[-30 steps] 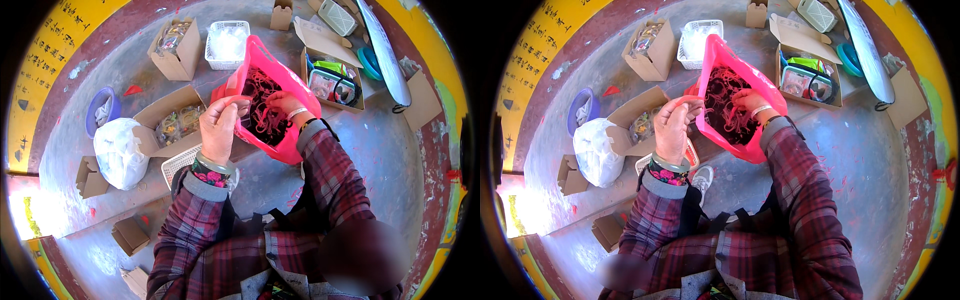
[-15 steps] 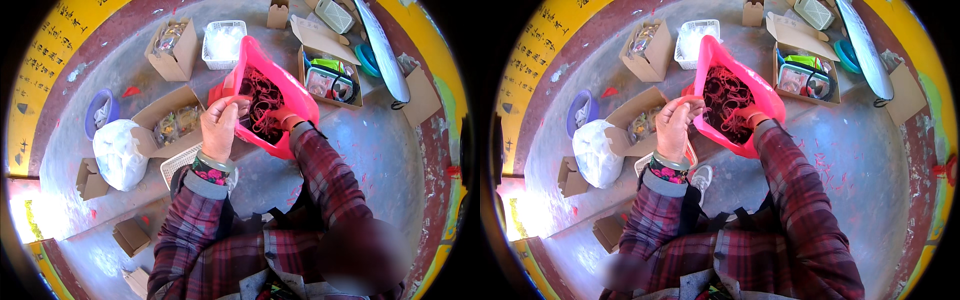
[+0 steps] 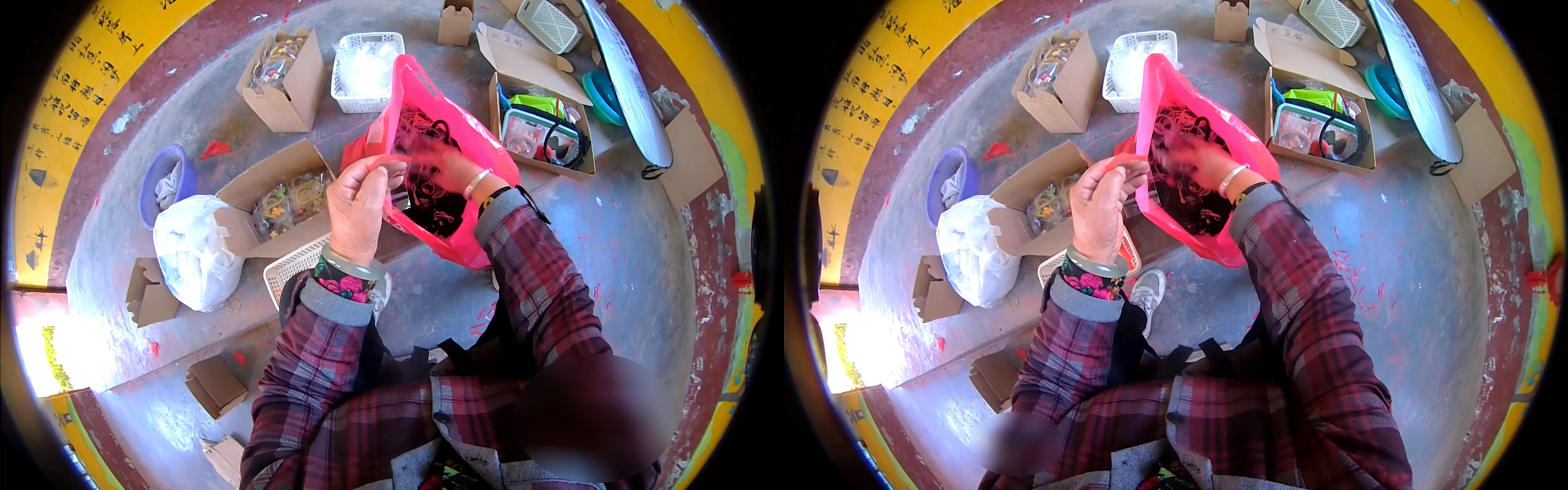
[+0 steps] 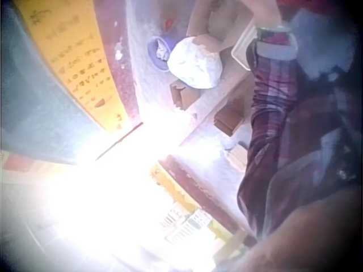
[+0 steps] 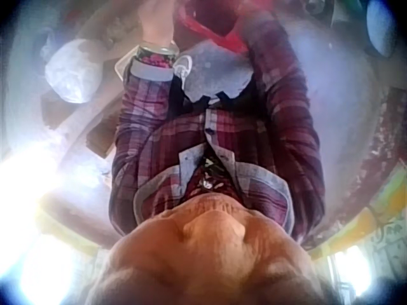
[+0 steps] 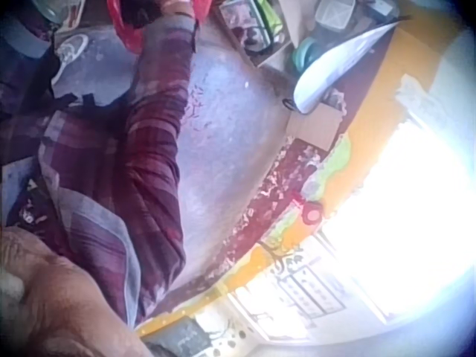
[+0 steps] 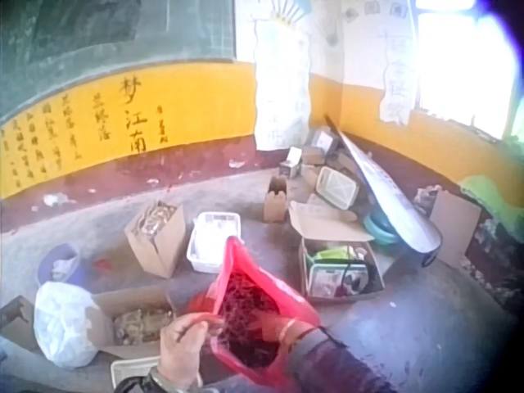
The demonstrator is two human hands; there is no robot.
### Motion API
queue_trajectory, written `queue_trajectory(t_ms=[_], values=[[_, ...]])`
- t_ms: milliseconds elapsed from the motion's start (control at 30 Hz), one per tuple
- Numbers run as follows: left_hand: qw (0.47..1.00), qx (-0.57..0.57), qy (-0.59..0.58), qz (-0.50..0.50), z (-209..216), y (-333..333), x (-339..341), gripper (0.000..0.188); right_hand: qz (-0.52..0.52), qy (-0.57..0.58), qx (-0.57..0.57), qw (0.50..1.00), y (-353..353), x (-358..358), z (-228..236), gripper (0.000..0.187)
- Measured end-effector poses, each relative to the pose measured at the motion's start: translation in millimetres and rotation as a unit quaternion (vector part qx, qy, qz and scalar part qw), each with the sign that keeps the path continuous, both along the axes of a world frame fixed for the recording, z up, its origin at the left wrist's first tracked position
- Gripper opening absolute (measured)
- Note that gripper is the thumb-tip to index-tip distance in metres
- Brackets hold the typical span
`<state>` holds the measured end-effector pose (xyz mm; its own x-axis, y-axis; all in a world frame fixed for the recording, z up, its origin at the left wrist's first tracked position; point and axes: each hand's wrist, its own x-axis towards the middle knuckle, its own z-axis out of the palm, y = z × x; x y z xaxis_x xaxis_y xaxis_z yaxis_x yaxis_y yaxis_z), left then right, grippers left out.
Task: The person sits on the floor and sorts small rubber bands from a pink plastic bag into a white basket. They pick up individual bands, separate them from tangled clumps, and place them into the basket. The person handles the bands by hand, occasionally picking up larger clumps to untangle them before sorting.
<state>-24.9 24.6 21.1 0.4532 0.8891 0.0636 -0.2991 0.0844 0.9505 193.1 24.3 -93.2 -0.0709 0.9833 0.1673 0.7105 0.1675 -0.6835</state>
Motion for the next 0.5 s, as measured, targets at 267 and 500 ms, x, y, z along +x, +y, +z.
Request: queue_trajectory(t_ms=[267,500], values=[[1.0,-0.001,-0.012,0.013,2.2,-0.4,0.7,0.022,-0.009,-0.151,-0.276,0.949,-32.9,43.0,33.2,0.034],[0.999,-0.005,-0.033,0.021,6.9,-1.0,-2.0,0.022,-0.032,-0.18,-0.2,0.963,-23.0,47.3,19.5,0.026]])
